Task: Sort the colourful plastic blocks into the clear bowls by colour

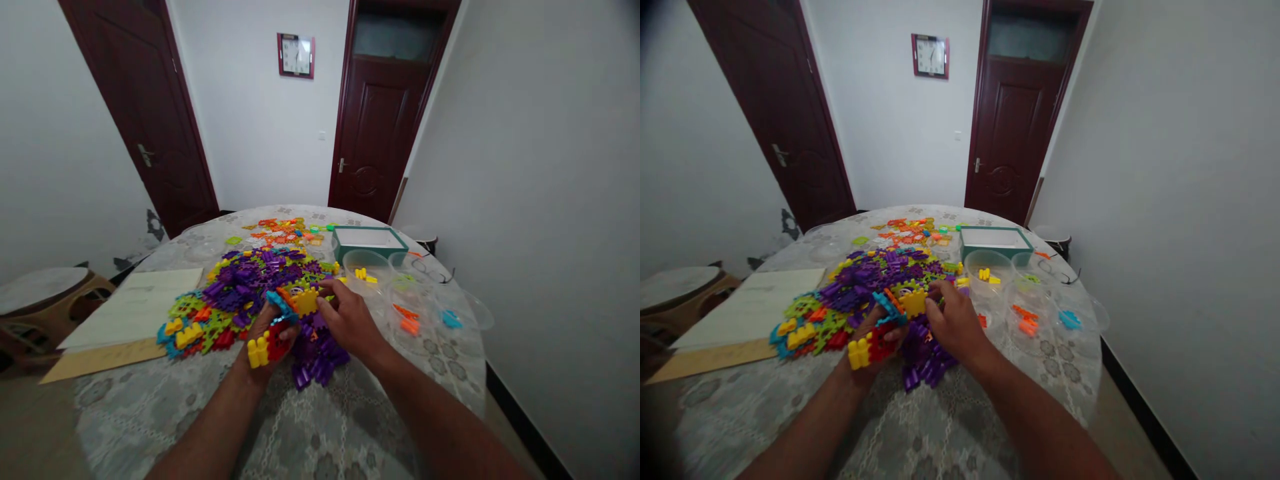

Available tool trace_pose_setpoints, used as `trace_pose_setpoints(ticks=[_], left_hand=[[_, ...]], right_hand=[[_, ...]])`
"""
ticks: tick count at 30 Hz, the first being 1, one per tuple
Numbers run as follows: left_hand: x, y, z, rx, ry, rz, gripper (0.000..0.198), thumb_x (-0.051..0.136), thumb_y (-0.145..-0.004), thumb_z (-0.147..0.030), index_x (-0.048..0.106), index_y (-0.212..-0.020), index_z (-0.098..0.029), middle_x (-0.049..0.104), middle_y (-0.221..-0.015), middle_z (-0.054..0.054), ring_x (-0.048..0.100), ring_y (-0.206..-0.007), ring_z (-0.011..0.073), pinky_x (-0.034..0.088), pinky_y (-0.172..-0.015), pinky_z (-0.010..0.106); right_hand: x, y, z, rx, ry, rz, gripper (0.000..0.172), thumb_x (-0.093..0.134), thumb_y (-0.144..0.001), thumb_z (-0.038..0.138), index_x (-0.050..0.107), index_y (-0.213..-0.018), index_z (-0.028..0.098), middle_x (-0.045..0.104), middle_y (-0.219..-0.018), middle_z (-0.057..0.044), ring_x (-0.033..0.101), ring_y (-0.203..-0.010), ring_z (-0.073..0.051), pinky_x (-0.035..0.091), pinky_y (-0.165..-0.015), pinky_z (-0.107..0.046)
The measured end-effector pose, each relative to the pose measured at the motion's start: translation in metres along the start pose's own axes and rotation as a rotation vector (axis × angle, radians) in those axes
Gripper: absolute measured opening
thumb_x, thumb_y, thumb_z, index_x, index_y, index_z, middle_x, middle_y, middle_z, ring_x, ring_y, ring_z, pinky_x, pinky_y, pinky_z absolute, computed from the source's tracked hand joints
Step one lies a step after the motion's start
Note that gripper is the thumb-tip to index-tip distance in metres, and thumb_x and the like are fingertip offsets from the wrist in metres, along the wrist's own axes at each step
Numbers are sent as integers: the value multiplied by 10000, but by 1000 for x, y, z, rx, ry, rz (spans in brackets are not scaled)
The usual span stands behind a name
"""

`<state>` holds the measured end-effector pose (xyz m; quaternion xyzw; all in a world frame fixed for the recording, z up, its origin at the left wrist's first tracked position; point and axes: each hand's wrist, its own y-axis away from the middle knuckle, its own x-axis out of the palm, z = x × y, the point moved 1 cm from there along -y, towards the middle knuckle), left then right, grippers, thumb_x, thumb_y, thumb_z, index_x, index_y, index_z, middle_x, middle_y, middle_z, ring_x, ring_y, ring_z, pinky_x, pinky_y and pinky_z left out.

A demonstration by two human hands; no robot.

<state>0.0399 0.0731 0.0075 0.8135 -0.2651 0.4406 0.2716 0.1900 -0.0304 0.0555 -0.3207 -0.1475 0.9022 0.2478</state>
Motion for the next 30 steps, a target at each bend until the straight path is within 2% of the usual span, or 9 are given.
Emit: trace_pose_setpoints(ticks=[3, 8, 11, 14, 18, 21, 23, 27, 30], left_hand=[[-4, 0, 0, 87, -25, 16, 132, 654, -950, -123, 599, -1033, -209, 626, -736, -41, 457, -406, 58, 345, -353, 157], [-11, -3, -2, 116, 4, 26, 122, 609, -960, -92, 575, -991, -205, 634, -773, -27, 509, -462, 69, 360, -372, 156], [-13, -4, -3, 119, 6, 26, 129, 613, -952, -88, 568, -968, -208, 618, -755, -33, 548, -500, 77, 364, -379, 153], [-13, -3, -5, 129, 15, 45, 146, 640, -940, -99, 570, -984, -219, 637, -800, -23, 606, -571, 90, 380, -395, 150], [-12, -1, -7, 121, -29, 51, 201, 679, -900, -77, 579, -994, -225, 641, -819, -25, 611, -582, 95, 371, -390, 151], [-14, -2, -6, 104, -45, 56, 199, 716, -886, -96, 590, -981, -218, 618, -785, -27, 591, -562, 95, 373, -392, 155], [-16, -3, -5, 82, -48, 57, 185, 741, -881, -118, 599, -959, -209, 625, -793, -14, 598, -569, 98, 371, -390, 152], [-17, -3, -3, 43, -82, 61, 189, 764, -859, -128, 619, -963, -193, 661, -845, 27, 635, -621, 118, 376, -384, 142], [-17, -2, 0, 26, -107, 63, 188, 753, -863, -137, 623, -983, -198, 667, -845, 39, 664, -669, 143, 380, -379, 135]], right_hand=[[8, -4, -4, 17, -92, 26, 216, 571, -969, 277, 721, -1109, 208, 777, -1001, -52, 716, -887, -206, 547, -827, -330], [14, 3, -9, 68, -224, 32, 214, 598, -972, 351, 710, -1083, 206, 748, -953, -32, 695, -837, -191, 532, -761, -301], [10, 6, -10, 91, -266, 30, 228, 610, -971, 381, 710, -1069, 201, 739, -932, -32, 685, -803, -186, 530, -722, -289], [-6, 5, -15, 108, -296, 4, 267, 617, -965, 413, 713, -1085, 195, 752, -936, -46, 694, -788, -192, 542, -698, -290], [-42, -7, -35, 96, -67, -196, 335, 621, -951, 456, 735, -1122, 191, 767, -911, -65, 692, -735, -206, 552, -696, -325], [-66, -21, -59, 54, 245, -382, 349, 602, -944, 443, 756, -1114, 181, 780, -936, -98, 714, -795, -244, 560, -779, -383], [-74, -29, -77, 44, 369, -437, 362, 579, -941, 411, 755, -1137, 164, 786, -989, -124, 726, -850, -264, 564, -831, -414], [-75, -33, -98, 16, 431, -482, 391, 542, -952, 349, 724, -1231, 145, 776, -1120, -154, 736, -939, -277, 573, -909, -450], [-63, -25, -88, -85, 383, -479, 334, 532, -981, 331, 732, -1190, 164, 767, -1133, -143, 731, -979, -267, 583, -921, -437]])
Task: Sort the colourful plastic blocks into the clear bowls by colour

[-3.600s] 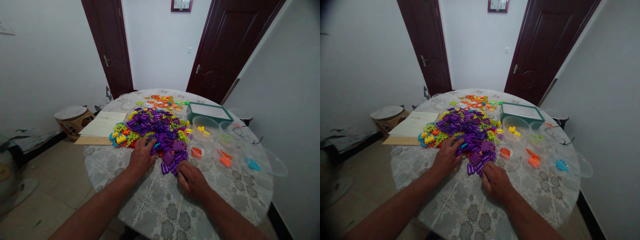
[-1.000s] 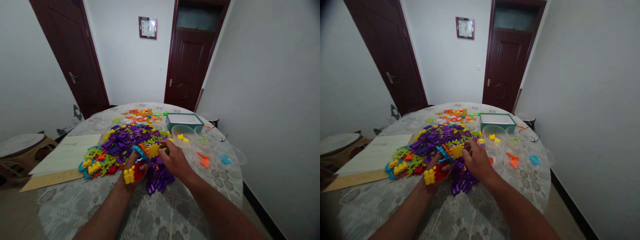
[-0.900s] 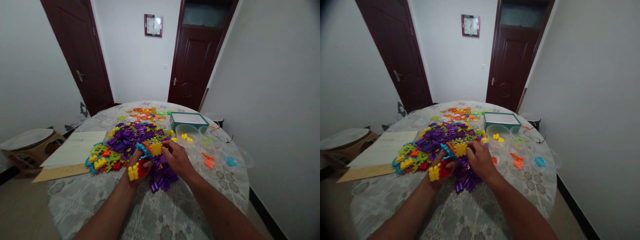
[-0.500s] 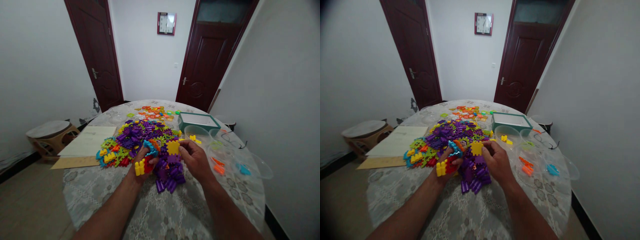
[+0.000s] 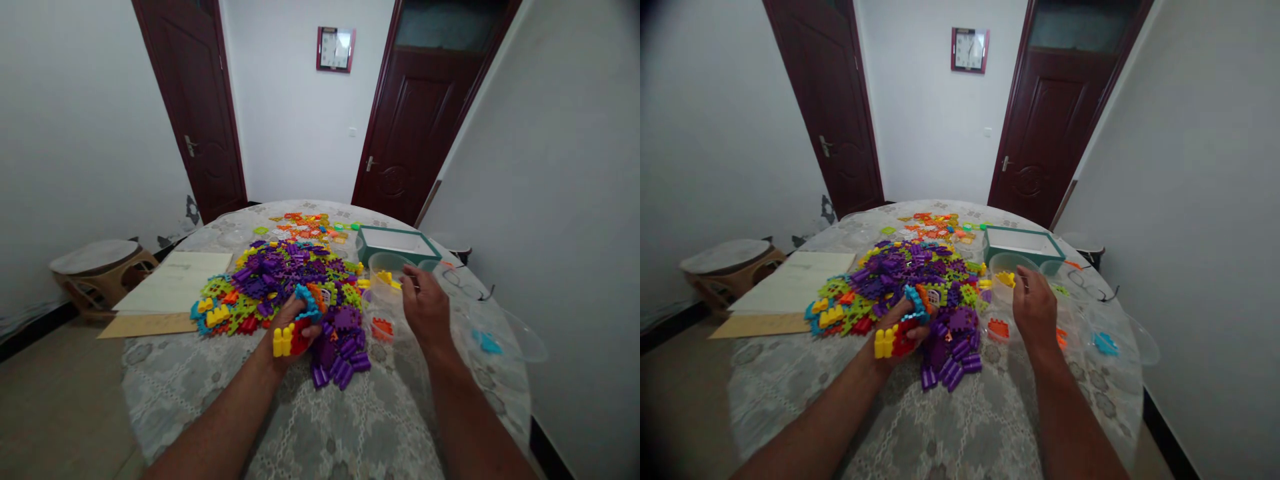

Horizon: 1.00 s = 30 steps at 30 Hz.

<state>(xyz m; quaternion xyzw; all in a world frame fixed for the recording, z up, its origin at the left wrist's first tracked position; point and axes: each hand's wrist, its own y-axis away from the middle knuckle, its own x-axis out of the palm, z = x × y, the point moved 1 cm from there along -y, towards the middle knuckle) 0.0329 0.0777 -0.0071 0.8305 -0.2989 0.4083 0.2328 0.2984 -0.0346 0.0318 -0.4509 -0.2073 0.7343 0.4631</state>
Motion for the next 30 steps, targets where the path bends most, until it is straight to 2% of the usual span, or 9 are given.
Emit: trace_pose_setpoints(ticks=[4, 7, 9, 15, 19, 26, 30], left_hand=[[1, 2, 4, 3, -38, 1, 173, 747, -873, -146, 631, -994, -189, 687, -853, 53, 663, -653, 137, 394, -383, 129], [3, 1, 7, -41, -57, 6, 226, 782, -854, -176, 644, -1031, -197, 693, -837, 40, 639, -579, 127, 392, -364, 139], [6, 0, 9, -80, -67, 15, 231, 787, -859, -212, 652, -1046, -199, 676, -789, 18, 597, -505, 112, 385, -345, 148], [17, 2, 9, -113, -86, 57, 217, 739, -903, -234, 655, -1098, -187, 669, -780, 12, 528, -432, 75, 393, -332, 144], [16, 1, 8, -153, -131, 40, 230, 707, -916, -255, 654, -1128, -184, 650, -719, 4, 470, -373, 69, 386, -310, 154], [16, 2, 5, -129, -181, -42, 203, 685, -923, -227, 666, -1125, -208, 609, -636, -7, 448, -347, 78, 377, -308, 157], [18, 4, 4, -109, -150, -13, 177, 669, -928, -236, 653, -1100, -198, 627, -679, 5, 460, -359, 82, 383, -319, 169]], right_hand=[[5, 23, 43, -110, -203, 158, 277, 539, -1017, 320, 724, -1186, 204, 759, -1121, -109, 725, -956, -231, 602, -825, -363], [12, 40, 70, -125, -320, 302, 276, 561, -1023, 314, 710, -1235, 221, 760, -1116, -93, 721, -906, -211, 595, -788, -336], [18, 48, 80, -117, -369, 350, 269, 591, -1009, 311, 711, -1231, 216, 764, -1088, -86, 719, -880, -205, 589, -792, -332], [26, 58, 90, 1, -444, 391, 218, 618, -986, 307, 715, -1153, 206, 761, -978, -59, 702, -841, -196, 555, -789, -318], [25, 57, 94, 36, -451, 374, 178, 629, -946, 272, 705, -1095, 210, 732, -900, -33, 673, -789, -182, 525, -750, -300], [20, 52, 90, 35, -446, 311, 178, 618, -919, 255, 698, -1069, 203, 727, -897, -31, 652, -760, -171, 515, -741, -293], [17, 50, 83, 127, -531, 327, 202, 617, -948, 294, 689, -1114, 204, 737, -935, -31, 678, -795, -173, 534, -760, -294]])
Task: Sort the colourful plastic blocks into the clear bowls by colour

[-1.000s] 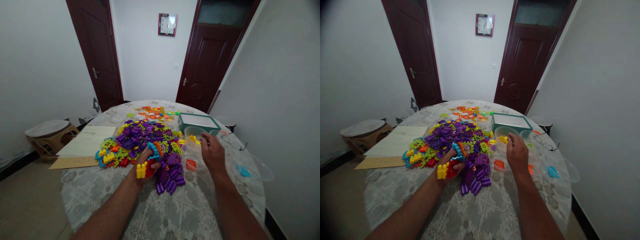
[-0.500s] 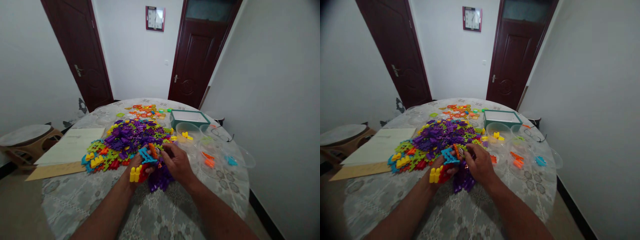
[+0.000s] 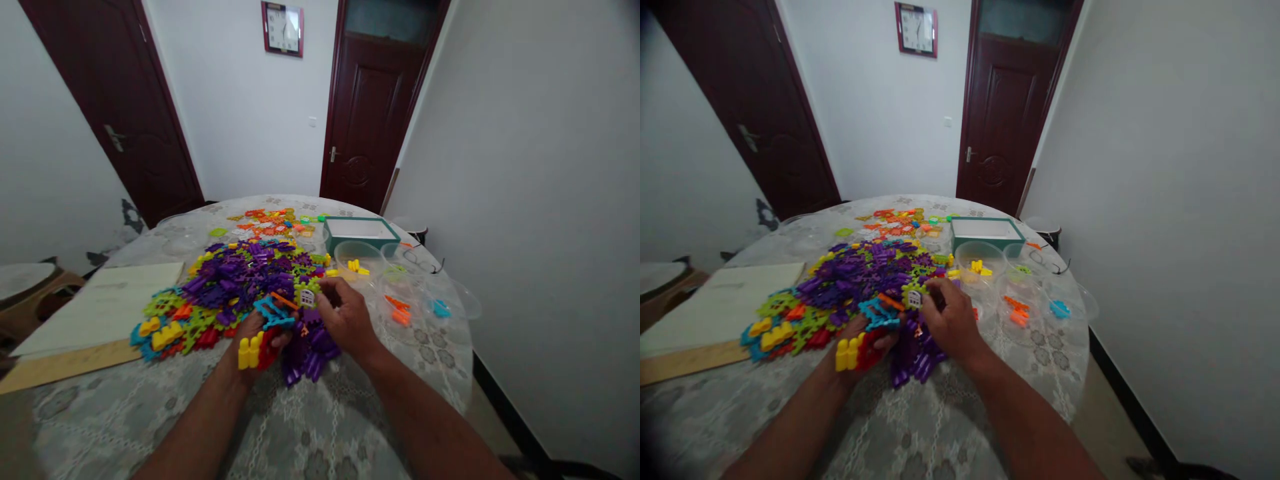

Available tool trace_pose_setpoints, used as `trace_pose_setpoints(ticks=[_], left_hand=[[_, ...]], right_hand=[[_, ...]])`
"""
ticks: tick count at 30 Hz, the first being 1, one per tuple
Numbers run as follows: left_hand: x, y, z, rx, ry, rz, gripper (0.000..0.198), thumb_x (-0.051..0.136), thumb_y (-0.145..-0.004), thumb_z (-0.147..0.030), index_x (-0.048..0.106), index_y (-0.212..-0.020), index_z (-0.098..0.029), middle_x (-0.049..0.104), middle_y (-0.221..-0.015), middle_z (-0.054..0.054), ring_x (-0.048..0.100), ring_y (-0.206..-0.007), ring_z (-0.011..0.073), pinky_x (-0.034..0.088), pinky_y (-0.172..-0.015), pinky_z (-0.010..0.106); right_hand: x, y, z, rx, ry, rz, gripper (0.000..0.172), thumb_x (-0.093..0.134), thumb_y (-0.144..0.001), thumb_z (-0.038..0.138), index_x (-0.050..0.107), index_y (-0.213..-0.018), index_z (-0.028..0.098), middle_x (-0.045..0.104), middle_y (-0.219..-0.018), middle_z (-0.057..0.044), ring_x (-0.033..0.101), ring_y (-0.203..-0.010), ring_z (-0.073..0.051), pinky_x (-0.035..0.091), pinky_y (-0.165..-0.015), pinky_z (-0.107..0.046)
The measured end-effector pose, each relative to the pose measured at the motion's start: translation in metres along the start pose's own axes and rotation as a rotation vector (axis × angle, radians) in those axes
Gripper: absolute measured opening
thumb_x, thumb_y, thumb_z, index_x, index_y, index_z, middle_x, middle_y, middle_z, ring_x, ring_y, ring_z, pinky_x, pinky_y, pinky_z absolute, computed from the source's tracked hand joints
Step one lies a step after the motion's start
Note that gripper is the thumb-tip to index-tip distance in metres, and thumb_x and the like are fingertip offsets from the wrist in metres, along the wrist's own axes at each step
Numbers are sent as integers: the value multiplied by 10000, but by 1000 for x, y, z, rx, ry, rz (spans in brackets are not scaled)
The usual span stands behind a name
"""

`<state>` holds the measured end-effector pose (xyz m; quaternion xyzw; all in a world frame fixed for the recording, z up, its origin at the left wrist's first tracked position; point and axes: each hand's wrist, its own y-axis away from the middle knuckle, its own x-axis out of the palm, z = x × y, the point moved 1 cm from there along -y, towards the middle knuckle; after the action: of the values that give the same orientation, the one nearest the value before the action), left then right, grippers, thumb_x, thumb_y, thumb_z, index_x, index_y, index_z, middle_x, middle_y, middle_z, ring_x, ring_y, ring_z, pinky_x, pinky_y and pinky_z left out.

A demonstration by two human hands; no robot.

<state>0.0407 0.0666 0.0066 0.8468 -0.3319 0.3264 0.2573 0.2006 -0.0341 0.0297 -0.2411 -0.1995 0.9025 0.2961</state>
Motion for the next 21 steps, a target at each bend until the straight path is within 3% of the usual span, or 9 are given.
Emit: trace_pose_setpoints(ticks=[6, 11, 13, 17, 21], left_hand=[[0, 3, 2, -27, 126, -4, 140, 663, -942, -261, 649, -1056, -182, 659, -784, 29, 467, -400, 73, 385, -332, 168], [3, 2, -1, -7, 114, -29, 121, 639, -950, -210, 652, -1066, -180, 658, -758, 24, 454, -375, 66, 382, -321, 162], [3, 1, -3, 7, 85, -49, 131, 640, -953, -208, 650, -1081, -182, 654, -731, 17, 441, -354, 68, 380, -308, 167], [1, -1, -3, 0, 45, -80, 183, 682, -948, -233, 638, -1120, -190, 666, -734, 11, 453, -354, 73, 383, -299, 171], [-3, -3, 1, -17, -34, -138, 263, 737, -904, -189, 629, -1144, -183, 691, -757, 13, 460, -344, 78, 374, -288, 181]], right_hand=[[-11, -8, -11, 114, -116, 35, 244, 638, -950, 381, 681, -1108, 199, 732, -919, -32, 676, -763, -178, 539, -686, -286], [-56, -28, -25, 159, 58, 54, 325, 663, -916, 435, 723, -1104, 177, 735, -862, -42, 657, -709, -181, 532, -642, -289], [-85, -38, -36, 171, 179, -58, 357, 668, -895, 446, 736, -1108, 168, 749, -879, -62, 664, -712, -191, 543, -647, -303], [-139, -50, -65, 170, 433, -426, 406, 621, -865, 447, 753, -1118, 157, 776, -929, -100, 694, -775, -229, 574, -710, -354], [-168, -53, -89, 195, 599, -657, 479, 558, -841, 378, 737, -1215, 139, 795, -1047, -141, 735, -876, -264, 577, -862, -421]])
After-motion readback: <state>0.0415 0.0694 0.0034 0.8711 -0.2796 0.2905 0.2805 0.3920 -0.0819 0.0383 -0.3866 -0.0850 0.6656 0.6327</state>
